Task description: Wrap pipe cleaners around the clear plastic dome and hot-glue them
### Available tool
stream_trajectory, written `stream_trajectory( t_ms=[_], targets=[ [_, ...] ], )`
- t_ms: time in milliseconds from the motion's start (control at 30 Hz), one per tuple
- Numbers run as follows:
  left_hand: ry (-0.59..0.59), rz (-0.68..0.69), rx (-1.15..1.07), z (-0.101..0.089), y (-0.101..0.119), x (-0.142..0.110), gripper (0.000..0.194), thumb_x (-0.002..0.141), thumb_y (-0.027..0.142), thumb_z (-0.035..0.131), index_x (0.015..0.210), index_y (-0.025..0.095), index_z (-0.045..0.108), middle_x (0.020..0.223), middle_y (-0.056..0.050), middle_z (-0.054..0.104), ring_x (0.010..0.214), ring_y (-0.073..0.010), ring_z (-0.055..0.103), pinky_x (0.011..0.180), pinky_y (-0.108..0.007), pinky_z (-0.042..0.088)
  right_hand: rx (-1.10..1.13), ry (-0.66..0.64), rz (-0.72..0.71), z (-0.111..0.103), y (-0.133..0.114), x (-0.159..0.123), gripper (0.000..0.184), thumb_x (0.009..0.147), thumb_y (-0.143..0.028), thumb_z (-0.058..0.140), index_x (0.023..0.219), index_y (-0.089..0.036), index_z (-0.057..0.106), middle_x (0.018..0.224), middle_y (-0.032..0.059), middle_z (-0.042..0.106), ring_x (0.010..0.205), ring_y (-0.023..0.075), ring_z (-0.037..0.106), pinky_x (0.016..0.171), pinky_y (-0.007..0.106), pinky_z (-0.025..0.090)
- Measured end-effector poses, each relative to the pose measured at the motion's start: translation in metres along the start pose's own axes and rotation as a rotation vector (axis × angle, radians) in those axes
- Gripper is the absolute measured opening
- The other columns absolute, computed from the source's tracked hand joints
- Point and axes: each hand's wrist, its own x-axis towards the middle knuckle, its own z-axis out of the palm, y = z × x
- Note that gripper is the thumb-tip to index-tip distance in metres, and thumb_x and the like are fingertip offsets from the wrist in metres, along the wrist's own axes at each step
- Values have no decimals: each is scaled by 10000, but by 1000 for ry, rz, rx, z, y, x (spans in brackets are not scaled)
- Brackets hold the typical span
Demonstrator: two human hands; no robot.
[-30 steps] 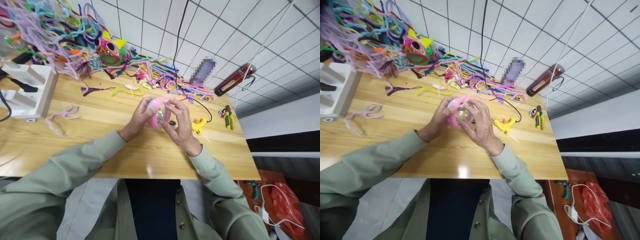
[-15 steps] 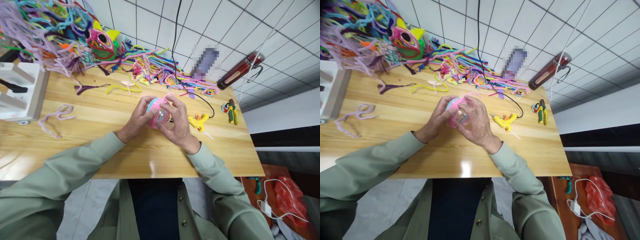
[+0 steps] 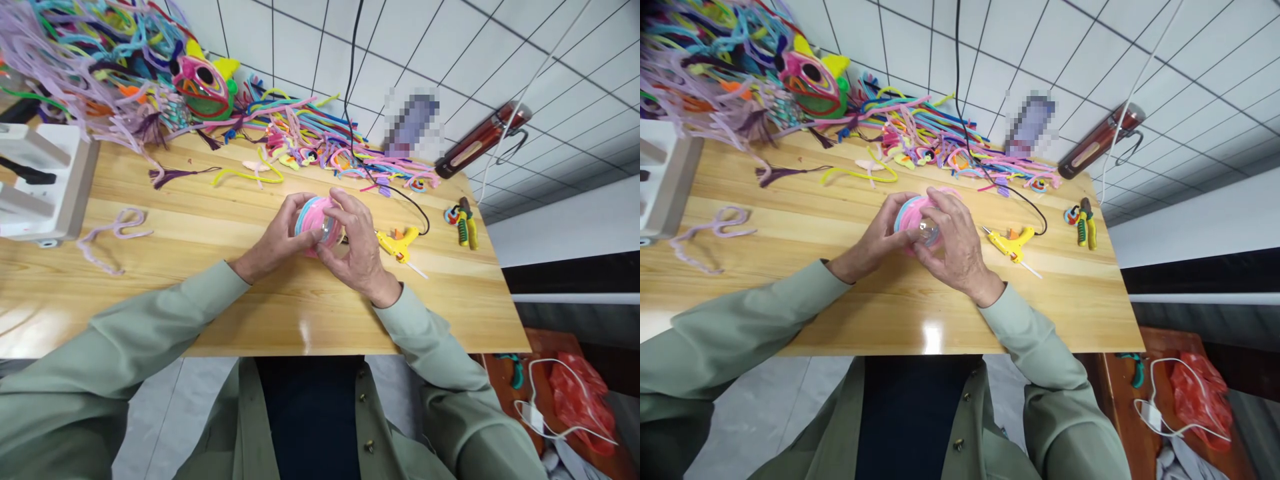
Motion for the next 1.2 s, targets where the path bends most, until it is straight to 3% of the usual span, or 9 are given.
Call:
stream_trajectory(
  t_ms=[233,333,633,833,1100,1200],
  targets=[
    [-30,15,-18,0,-1,0,773,916,731,899,1432,267,559,1461,-120,702,1350,-328,732,1148,-465,648,17,-26,-48,-4,11,2,730,1080,-509,692,1711,-327,375,1746,174,588,1671,390,540,1379,746,433],
    [-23,35,6,1,-4,0,767,919,732,895,1429,265,565,1455,-122,709,1345,-335,735,1139,-479,651,18,-67,-28,-8,16,2,744,1073,-549,694,1713,-312,399,1697,173,623,1669,414,535,1383,752,424],
    [-2,10,-18,0,-6,-1,794,902,705,926,1449,264,557,1452,-123,697,1306,-323,740,1099,-456,661,-13,-58,-27,-10,20,-2,650,1088,-612,705,1622,-298,507,1544,179,694,1535,403,638,1268,695,545],
    [3,33,19,1,-5,-3,807,918,708,909,1478,276,520,1518,-135,662,1364,-335,717,1137,-467,649,22,-107,65,-10,19,-5,649,1078,-615,725,1618,-309,535,1631,184,639,1534,384,635,1251,660,574],
    [2,51,-27,4,-9,-2,848,893,719,925,1480,301,478,1485,-122,664,1342,-332,728,1104,-471,665,66,-152,85,-8,17,-7,879,995,-635,835,1700,-323,414,1696,201,539,1611,402,557,1303,683,538],
    [-1,63,-24,3,-11,-2,835,903,714,918,1479,295,483,1502,-132,657,1354,-331,725,1111,-473,670,67,-132,84,-5,16,-8,862,1002,-586,835,1697,-311,406,1677,207,527,1599,397,557,1295,680,545]
  ],
)
